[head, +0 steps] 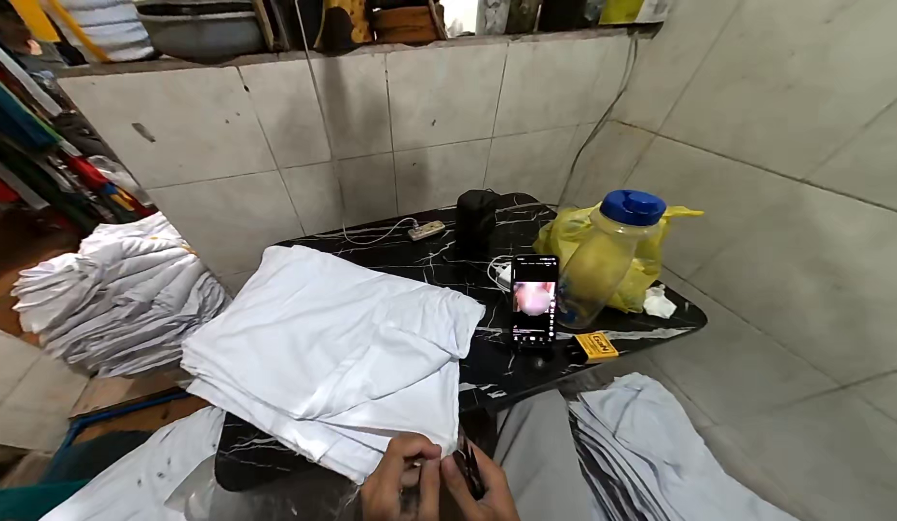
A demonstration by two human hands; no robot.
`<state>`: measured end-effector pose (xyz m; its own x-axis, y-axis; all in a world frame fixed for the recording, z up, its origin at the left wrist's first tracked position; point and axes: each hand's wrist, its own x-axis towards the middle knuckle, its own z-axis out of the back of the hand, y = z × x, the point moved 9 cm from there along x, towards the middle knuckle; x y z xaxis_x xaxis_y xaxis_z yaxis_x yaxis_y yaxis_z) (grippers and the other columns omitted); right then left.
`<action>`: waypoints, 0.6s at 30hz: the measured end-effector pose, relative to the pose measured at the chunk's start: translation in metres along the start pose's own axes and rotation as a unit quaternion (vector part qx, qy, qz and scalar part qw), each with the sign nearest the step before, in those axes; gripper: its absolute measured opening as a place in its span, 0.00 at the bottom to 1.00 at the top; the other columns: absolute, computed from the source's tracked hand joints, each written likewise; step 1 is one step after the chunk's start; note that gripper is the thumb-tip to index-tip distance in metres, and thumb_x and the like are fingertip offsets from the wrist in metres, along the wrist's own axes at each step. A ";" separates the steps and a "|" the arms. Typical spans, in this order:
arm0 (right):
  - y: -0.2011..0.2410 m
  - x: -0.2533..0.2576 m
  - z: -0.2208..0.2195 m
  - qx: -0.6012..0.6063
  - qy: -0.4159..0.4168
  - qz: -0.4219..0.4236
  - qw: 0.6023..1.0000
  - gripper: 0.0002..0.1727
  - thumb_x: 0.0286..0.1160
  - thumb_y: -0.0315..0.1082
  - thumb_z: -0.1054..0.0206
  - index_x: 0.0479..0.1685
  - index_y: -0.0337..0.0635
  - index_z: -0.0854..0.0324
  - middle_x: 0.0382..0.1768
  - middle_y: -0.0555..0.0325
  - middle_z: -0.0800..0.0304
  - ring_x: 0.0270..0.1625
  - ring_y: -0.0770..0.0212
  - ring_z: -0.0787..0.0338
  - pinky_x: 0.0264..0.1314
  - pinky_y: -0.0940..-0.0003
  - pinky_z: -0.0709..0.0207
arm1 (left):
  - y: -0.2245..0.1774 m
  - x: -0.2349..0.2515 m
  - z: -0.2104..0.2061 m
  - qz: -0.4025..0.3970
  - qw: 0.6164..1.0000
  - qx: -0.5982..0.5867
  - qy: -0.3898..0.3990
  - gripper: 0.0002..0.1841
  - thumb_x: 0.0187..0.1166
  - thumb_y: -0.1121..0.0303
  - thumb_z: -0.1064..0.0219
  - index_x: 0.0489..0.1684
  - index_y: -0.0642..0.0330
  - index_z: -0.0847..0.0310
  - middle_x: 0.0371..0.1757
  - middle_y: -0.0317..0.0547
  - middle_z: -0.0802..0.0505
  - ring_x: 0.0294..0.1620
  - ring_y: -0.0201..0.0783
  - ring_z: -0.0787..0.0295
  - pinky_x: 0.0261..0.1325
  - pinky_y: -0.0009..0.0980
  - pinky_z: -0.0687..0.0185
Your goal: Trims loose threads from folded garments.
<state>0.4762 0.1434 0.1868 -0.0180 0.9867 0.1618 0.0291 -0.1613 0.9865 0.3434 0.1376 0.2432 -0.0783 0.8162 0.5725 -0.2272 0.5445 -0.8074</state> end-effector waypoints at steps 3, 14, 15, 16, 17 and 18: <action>-0.006 0.000 -0.003 0.060 0.017 -0.055 0.997 0.08 0.85 0.31 0.37 0.41 0.38 0.15 0.27 0.73 0.14 0.28 0.84 0.19 0.35 0.83 0.22 | 0.000 0.000 0.001 0.000 1.000 0.008 -0.002 0.05 0.75 0.80 0.33 0.43 0.64 0.20 0.41 0.41 0.08 0.42 0.21 0.09 0.44 0.18 0.10; 0.000 -0.005 -0.002 -0.001 0.000 -0.017 1.000 0.06 0.80 0.23 0.39 0.40 0.31 0.16 0.28 0.68 0.14 0.32 0.84 0.18 0.40 0.84 0.22 | 0.002 -0.004 -0.005 -0.001 0.999 0.048 0.004 0.13 0.74 0.76 0.26 0.53 0.72 0.14 0.46 0.47 0.04 0.42 0.26 0.06 0.52 0.23 0.08; 0.000 -0.005 -0.002 0.010 0.007 -0.016 1.000 0.07 0.83 0.25 0.40 0.39 0.33 0.17 0.27 0.70 0.16 0.30 0.84 0.19 0.38 0.84 0.22 | 0.000 -0.004 -0.004 -0.003 0.999 0.045 0.001 0.10 0.75 0.77 0.27 0.50 0.71 0.13 0.44 0.46 0.03 0.41 0.24 0.06 0.50 0.21 0.08; 0.000 -0.005 -0.002 0.020 0.014 -0.011 1.000 0.09 0.86 0.26 0.42 0.37 0.34 0.18 0.26 0.71 0.17 0.29 0.84 0.20 0.37 0.84 0.23 | -0.003 -0.004 -0.004 -0.006 0.999 0.045 -0.001 0.07 0.75 0.78 0.29 0.46 0.70 0.12 0.41 0.45 0.03 0.38 0.22 0.07 0.45 0.17 0.10; 0.001 -0.004 -0.001 0.022 0.019 -0.005 1.000 0.11 0.87 0.27 0.43 0.37 0.35 0.18 0.27 0.71 0.15 0.30 0.84 0.19 0.38 0.84 0.22 | -0.005 -0.004 -0.004 -0.010 0.999 0.045 -0.001 0.05 0.74 0.80 0.31 0.42 0.69 0.12 0.38 0.44 0.04 0.35 0.21 0.09 0.41 0.15 0.12; 0.003 -0.003 0.000 0.013 0.021 -0.001 1.000 0.12 0.88 0.27 0.44 0.37 0.35 0.18 0.28 0.70 0.13 0.32 0.84 0.17 0.40 0.84 0.21 | -0.006 -0.005 -0.003 -0.015 0.999 0.045 0.000 0.04 0.73 0.81 0.32 0.40 0.68 0.13 0.36 0.44 0.05 0.34 0.20 0.10 0.40 0.14 0.13</action>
<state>0.4764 0.1395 0.1894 -0.0598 0.9850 0.1617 0.0546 -0.1585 0.9858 0.3485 0.1309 0.2450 -0.0700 0.8002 0.5956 -0.3156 0.5486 -0.7742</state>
